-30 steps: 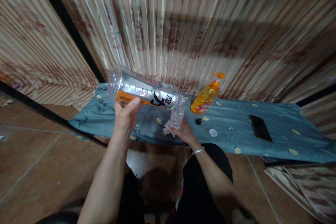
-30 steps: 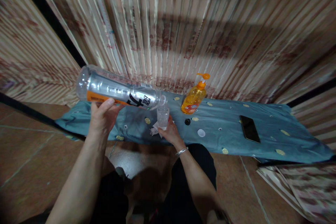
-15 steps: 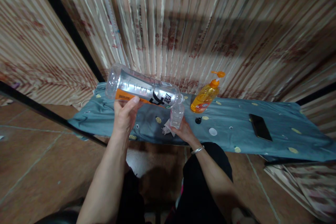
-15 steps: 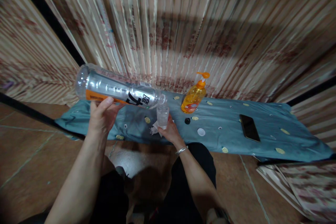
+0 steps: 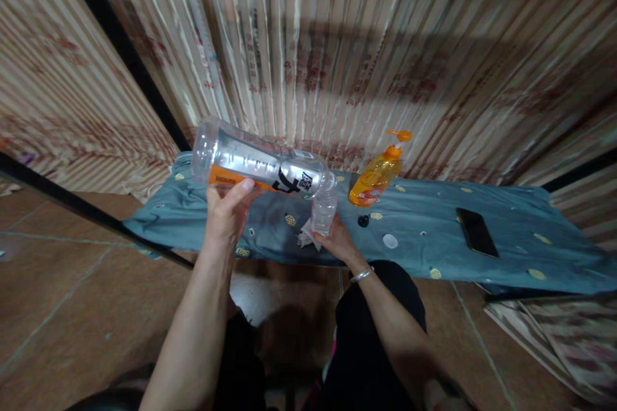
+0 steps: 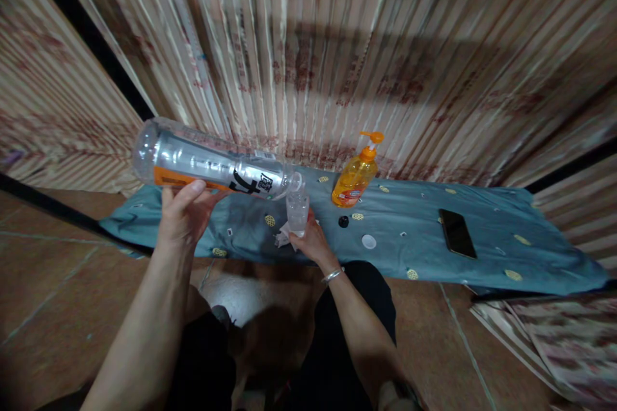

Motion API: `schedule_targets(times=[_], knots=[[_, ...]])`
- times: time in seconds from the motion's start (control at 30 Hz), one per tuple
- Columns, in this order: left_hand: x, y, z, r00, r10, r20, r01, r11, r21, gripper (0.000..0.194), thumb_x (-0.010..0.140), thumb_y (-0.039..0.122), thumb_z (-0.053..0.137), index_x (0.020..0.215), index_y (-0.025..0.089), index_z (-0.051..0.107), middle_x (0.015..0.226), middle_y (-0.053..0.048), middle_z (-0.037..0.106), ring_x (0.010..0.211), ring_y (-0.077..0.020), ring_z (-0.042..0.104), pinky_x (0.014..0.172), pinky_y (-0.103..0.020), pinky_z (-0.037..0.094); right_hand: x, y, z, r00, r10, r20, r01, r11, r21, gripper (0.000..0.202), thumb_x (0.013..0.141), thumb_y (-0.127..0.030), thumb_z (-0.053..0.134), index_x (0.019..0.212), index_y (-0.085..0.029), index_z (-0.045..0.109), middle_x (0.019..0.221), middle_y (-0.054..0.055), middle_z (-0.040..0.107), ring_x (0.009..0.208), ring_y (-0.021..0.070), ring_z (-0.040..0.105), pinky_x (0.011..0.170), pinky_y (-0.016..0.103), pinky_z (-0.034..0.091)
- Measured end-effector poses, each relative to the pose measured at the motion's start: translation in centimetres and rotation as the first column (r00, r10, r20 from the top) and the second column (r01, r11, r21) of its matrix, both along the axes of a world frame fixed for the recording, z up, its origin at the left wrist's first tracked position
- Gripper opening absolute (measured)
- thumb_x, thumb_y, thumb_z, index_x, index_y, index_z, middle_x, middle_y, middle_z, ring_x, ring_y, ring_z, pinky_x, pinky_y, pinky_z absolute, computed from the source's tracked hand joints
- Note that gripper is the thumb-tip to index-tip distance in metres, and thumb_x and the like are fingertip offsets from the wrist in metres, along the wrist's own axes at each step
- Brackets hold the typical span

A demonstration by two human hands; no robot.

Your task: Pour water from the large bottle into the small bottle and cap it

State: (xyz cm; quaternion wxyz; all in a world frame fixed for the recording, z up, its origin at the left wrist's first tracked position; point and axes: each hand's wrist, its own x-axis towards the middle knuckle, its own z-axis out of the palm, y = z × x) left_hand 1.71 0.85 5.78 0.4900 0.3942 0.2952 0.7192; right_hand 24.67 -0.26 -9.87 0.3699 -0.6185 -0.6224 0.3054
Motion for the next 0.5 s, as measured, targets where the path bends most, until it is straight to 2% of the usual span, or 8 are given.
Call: schedule_targets(times=[0.27, 0.5], knots=[[-0.27, -0.12, -0.13, 0.999, -0.009, -0.036, 0.009, 1.000, -0.024, 0.058, 0.053, 0.037, 0.095, 0.105, 0.023, 0.071, 0.082, -0.003, 0.075, 0.080, -0.0266, 0.074, 0.068, -0.042, 0.067, 0.00, -0.19, 0.48, 0.999, 0.006, -0.032, -0.006, 1.000, 0.002, 0.078, 0.074, -0.028, 0.075, 0.147, -0.022, 0.046, 0.133, 0.012, 0.071, 0.118, 0.0331, 0.072, 0.105, 0.052, 0.056], [-0.25, -0.28, 0.06, 0.999, -0.031, -0.019, 0.031, 0.999, -0.028, 0.056, 0.053, 0.036, 0.095, 0.102, 0.025, 0.071, 0.084, -0.003, 0.075, 0.081, -0.0276, 0.075, 0.066, -0.042, 0.068, -0.14, -0.25, 0.85, 1.000, -0.003, -0.025, 0.002, 1.000, -0.009, 0.078, 0.073, -0.030, 0.075, 0.145, -0.016, 0.048, 0.134, 0.015, 0.070, 0.119, 0.0342, 0.071, 0.105, 0.050, 0.057]])
